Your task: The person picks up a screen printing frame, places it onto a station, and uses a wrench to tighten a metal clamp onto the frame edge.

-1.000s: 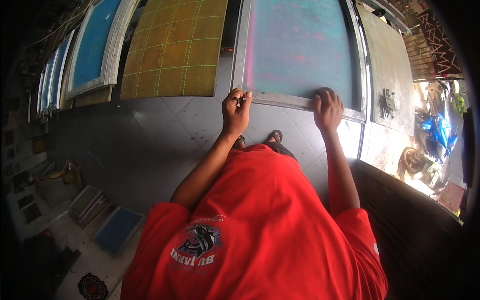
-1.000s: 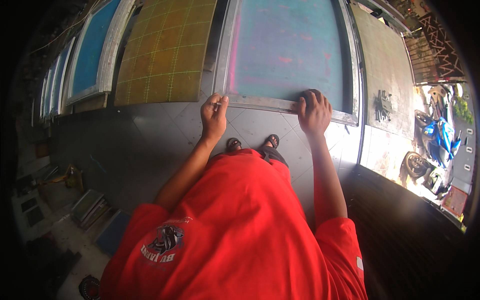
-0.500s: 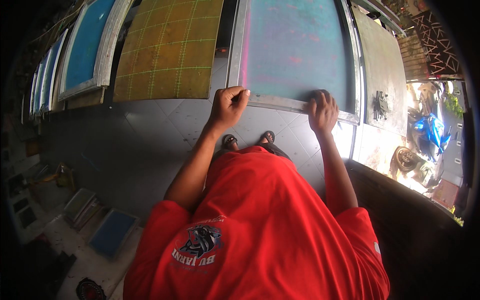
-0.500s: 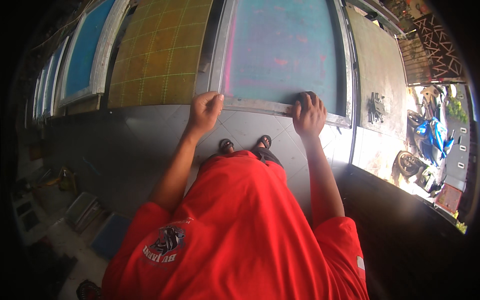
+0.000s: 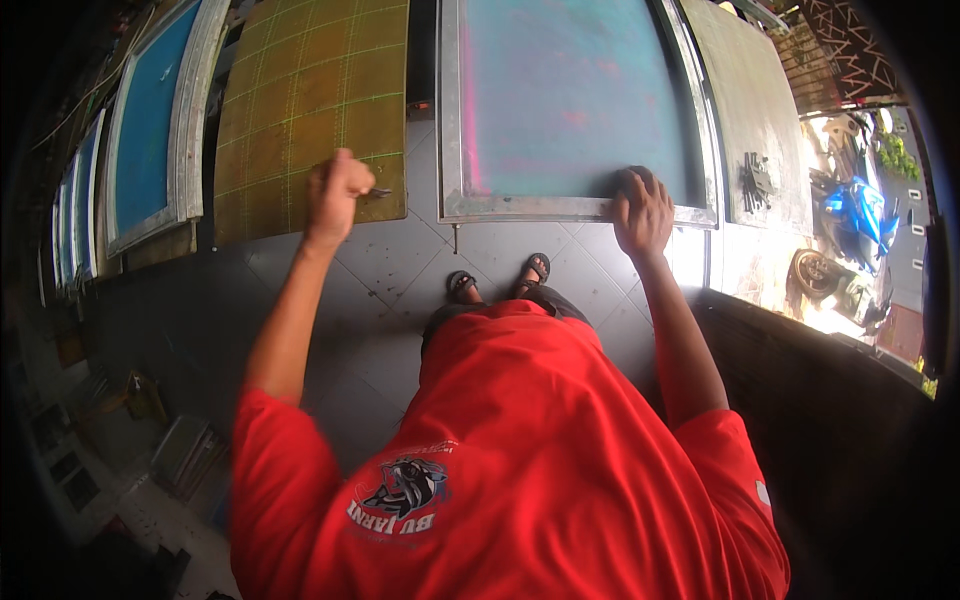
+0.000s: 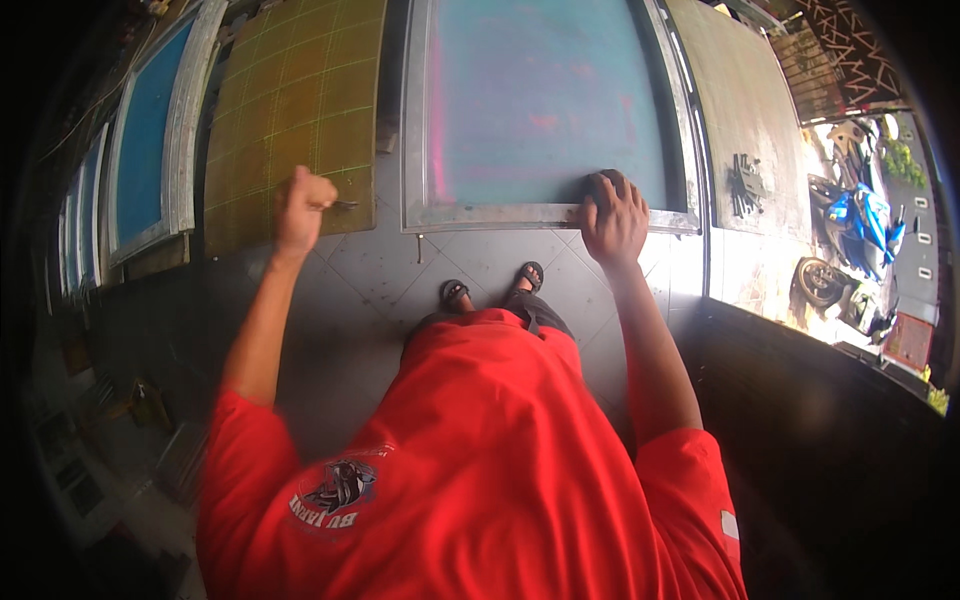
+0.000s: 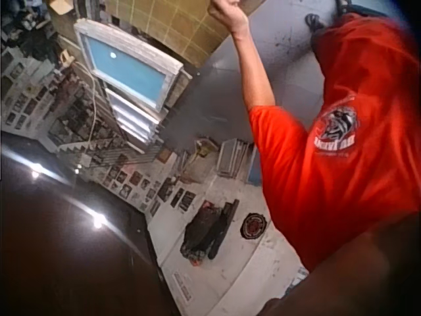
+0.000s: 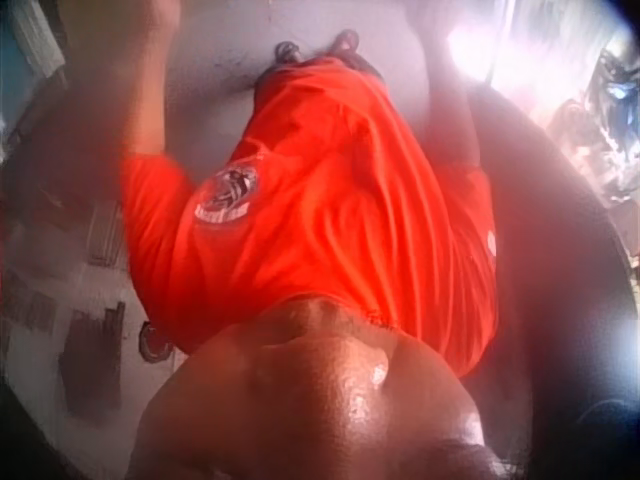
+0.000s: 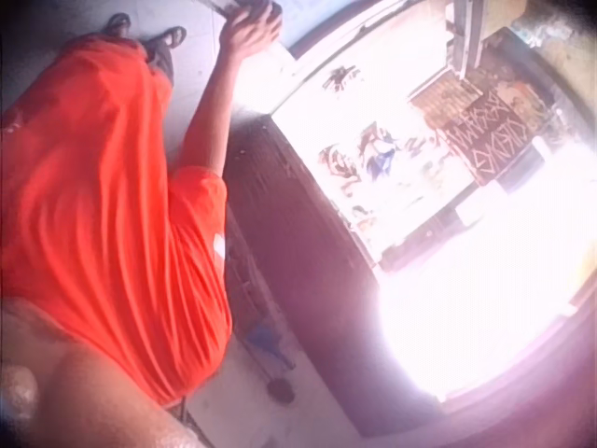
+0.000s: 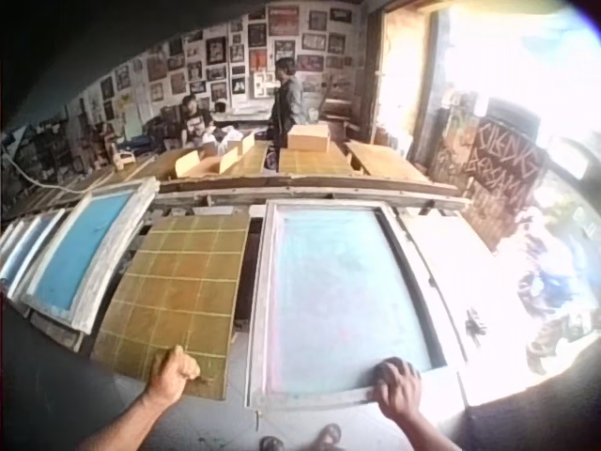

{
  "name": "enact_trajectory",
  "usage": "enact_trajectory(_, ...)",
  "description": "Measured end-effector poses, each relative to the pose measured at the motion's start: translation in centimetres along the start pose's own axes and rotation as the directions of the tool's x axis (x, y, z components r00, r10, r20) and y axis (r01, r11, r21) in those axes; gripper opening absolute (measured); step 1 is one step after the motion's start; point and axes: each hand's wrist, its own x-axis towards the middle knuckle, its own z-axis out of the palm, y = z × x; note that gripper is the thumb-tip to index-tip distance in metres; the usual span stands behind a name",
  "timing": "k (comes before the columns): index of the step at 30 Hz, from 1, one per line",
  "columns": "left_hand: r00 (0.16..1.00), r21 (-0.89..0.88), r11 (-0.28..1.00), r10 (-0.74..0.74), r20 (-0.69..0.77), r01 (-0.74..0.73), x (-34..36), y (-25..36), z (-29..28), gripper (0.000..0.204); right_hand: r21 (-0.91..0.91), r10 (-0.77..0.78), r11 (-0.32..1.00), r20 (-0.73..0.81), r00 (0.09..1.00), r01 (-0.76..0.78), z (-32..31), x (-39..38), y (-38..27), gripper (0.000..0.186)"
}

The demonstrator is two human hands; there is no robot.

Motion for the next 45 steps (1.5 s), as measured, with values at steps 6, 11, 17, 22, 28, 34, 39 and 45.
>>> enact_trajectory(6, 0.994, -0.048, 0.993, -0.111, 0.004, 0.111, -6.2, 1.0, 2.0, 0.043, -0.02, 0.024, 1.0, 0.016, 1.0, -0.024, 0.2, -0.4, 0.0, 0.033)
enact_trajectory(11, 0.94, 0.502, 0.806, -0.189, -0.284, 0.314, -9.6, -5.0, 8.1, 0.036, -0.03, 0.023, 0.999, 0.011, 1.0, -0.023, 0.1, -0.2, -0.2, 0.032)
enact_trajectory(17, 0.865, 0.4, 0.774, -0.376, -0.332, 0.49, -9.4, -4.6, 11.4, 0.022, -0.033, 0.01, 0.999, 0.004, 1.0, -0.01, 0.4, -0.1, 0.0, 0.032)
enact_trajectory(22, 0.891, 0.528, 0.72, -0.324, -0.318, 0.45, -9.6, -5.4, 10.9, 0.02, -0.037, 0.004, 0.999, -0.011, 1.0, -0.004, 0.6, -0.4, 0.3, 0.032)
enact_trajectory(28, 0.746, -0.149, 0.781, -0.624, -0.234, 0.606, -9.9, -5.7, 10.6, 0.02, -0.031, 0.013, 0.999, 0.006, 1.0, -0.013, 0.5, -0.4, 0.2, 0.032)
enact_trajectory(34, 0.768, 0.037, 0.799, -0.562, -0.308, 0.6, -10.0, -5.5, 11.1, 0.022, -0.017, 0.003, 1.0, 0.002, 1.0, -0.003, 0.4, -0.3, 0.3, 0.031)
enact_trajectory(39, 0.798, 0.198, 0.815, -0.431, -0.421, 0.545, -10.3, -6.6, 11.8, 0.024, -0.021, -0.001, 1.0, -0.01, 1.0, 0.001, 0.3, -0.3, 0.2, 0.031)
enact_trajectory(45, 0.728, -0.331, 0.755, -0.646, -0.228, 0.566, -10.5, -6.1, 11.0, 0.018, -0.009, -0.003, 1.0, -0.026, 1.0, 0.002, 0.1, -0.2, -0.1, 0.031)
